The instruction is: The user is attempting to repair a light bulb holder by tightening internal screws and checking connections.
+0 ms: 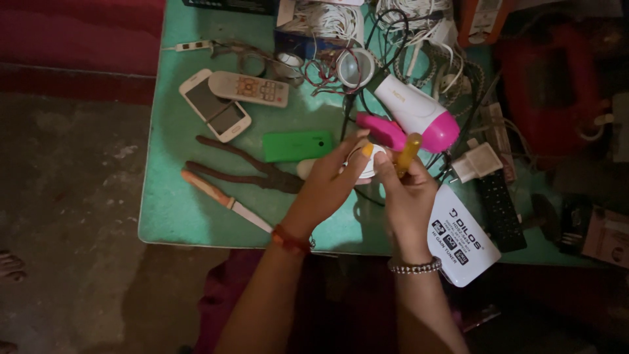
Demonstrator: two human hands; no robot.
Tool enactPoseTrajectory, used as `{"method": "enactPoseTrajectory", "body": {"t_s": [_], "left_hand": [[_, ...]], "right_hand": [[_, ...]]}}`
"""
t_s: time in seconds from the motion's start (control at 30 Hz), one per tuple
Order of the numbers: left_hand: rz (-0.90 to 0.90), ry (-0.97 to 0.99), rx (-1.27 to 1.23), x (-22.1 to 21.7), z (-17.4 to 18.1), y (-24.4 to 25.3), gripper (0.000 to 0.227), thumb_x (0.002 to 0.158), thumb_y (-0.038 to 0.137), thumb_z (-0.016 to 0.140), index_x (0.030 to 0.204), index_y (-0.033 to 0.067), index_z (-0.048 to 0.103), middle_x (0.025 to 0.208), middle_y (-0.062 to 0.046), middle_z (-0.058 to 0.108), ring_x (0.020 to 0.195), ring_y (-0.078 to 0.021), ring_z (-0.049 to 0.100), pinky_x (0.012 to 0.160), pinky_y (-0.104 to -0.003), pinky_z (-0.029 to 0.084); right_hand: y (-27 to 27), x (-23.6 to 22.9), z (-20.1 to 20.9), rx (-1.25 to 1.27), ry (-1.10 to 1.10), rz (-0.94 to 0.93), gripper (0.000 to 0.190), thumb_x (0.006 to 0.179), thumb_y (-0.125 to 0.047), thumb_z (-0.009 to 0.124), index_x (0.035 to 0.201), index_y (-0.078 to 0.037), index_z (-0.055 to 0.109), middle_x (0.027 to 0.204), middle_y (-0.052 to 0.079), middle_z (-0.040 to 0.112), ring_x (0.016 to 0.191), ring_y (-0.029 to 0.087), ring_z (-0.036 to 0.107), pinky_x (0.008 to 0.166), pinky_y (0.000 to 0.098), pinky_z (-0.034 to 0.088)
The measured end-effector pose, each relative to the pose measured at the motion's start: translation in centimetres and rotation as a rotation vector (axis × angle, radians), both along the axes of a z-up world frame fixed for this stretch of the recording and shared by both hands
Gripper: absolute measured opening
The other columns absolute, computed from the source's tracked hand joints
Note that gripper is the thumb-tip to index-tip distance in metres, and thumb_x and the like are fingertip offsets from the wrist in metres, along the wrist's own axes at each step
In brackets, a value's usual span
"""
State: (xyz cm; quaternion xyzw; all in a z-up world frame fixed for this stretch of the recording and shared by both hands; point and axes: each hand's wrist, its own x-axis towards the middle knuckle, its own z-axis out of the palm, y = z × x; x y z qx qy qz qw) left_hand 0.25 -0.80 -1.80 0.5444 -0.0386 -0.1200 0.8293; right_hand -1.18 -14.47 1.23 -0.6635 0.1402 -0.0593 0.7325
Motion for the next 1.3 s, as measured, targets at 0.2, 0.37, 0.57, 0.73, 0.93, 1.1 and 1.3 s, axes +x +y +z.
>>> {"method": "enactPoseTrajectory", "body": {"t_s": [0.2, 0.37, 0.57, 0.73, 0.93, 1.1, 1.3], "left_hand": [[0.075, -0.194, 0.311, 0.1, -1.4, 0.5, 0.042, 0.111, 0.021, 0.050, 0.149, 0.0036, 0.052, 0.124, -0.011, 0.069, 0.098, -0.0146, 0.068, 0.081, -0.029, 0.061], [0.213, -0.307, 0.374, 1.0, -2.7, 2.5, 0.036, 0.111, 0.022, 0.048, 0.142, 0.0027, 0.054, 0.124, -0.010, 0.065, 0.108, -0.0180, 0.067, 0.088, -0.033, 0.059], [0.364, 0.091, -0.060, 1.9, -1.9, 8.1, 0.043, 0.106, 0.032, 0.050, 0.139, 0.0040, 0.054, 0.119, -0.011, 0.065, 0.098, -0.0226, 0.069, 0.081, -0.037, 0.065], [0.361, 0.098, 0.029, 1.4, 0.6, 8.3, 0.045, 0.107, 0.036, 0.049, 0.139, 0.0043, 0.054, 0.116, -0.011, 0.065, 0.099, -0.0225, 0.070, 0.084, -0.038, 0.065], [0.199, 0.200, -0.432, 0.7, 2.5, 8.8, 0.045, 0.105, 0.036, 0.049, 0.140, 0.0075, 0.050, 0.124, -0.013, 0.068, 0.102, -0.0236, 0.070, 0.088, -0.039, 0.059], [0.348, 0.188, -0.468, 0.7, 0.7, 9.6, 0.042, 0.107, 0.040, 0.053, 0.133, 0.0066, 0.054, 0.114, -0.011, 0.069, 0.102, -0.0240, 0.071, 0.090, -0.040, 0.061], [0.375, 0.177, -0.491, 0.4, 2.0, 10.4, 0.036, 0.108, 0.038, 0.053, 0.127, 0.0074, 0.056, 0.109, -0.009, 0.068, 0.097, -0.0190, 0.071, 0.073, -0.031, 0.058]], "right_hand": [[-1.5, 0.4, -3.2, -0.174, 0.017, 0.112, 0.016, 0.102, -0.011, 0.078, 0.108, 0.003, 0.077, 0.086, -0.003, 0.060, 0.075, 0.005, 0.047, 0.066, 0.0210, 0.036], [-1.9, 1.0, -2.9, -0.185, 0.043, 0.179, 0.025, 0.096, -0.016, 0.075, 0.116, -0.001, 0.074, 0.088, -0.007, 0.066, 0.078, 0.002, 0.053, 0.069, 0.0190, 0.044], [-3.9, 1.6, -4.2, -0.642, 0.142, 0.234, 0.024, 0.104, -0.017, 0.063, 0.121, -0.004, 0.073, 0.081, 0.007, 0.070, 0.075, 0.013, 0.061, 0.071, 0.0281, 0.048], [-3.5, 1.6, -5.0, -0.991, -0.133, 0.204, 0.027, 0.086, -0.006, 0.076, 0.113, -0.005, 0.075, 0.089, 0.018, 0.070, 0.082, 0.031, 0.068, 0.075, 0.0388, 0.053], [-2.9, 1.9, -4.0, -0.955, -0.146, 0.198, 0.027, 0.079, -0.001, 0.076, 0.106, -0.003, 0.074, 0.097, 0.019, 0.068, 0.085, 0.032, 0.069, 0.077, 0.0415, 0.057], [-2.8, 1.8, -3.4, -1.030, -0.096, 0.219, 0.030, 0.077, -0.004, 0.079, 0.107, -0.003, 0.075, 0.095, 0.017, 0.074, 0.086, 0.032, 0.072, 0.080, 0.0417, 0.056], [-3.0, 0.8, -2.1, -0.892, -0.165, 0.202, 0.032, 0.085, -0.006, 0.080, 0.115, -0.001, 0.072, 0.102, 0.016, 0.075, 0.094, 0.026, 0.073, 0.083, 0.0348, 0.056]]}}
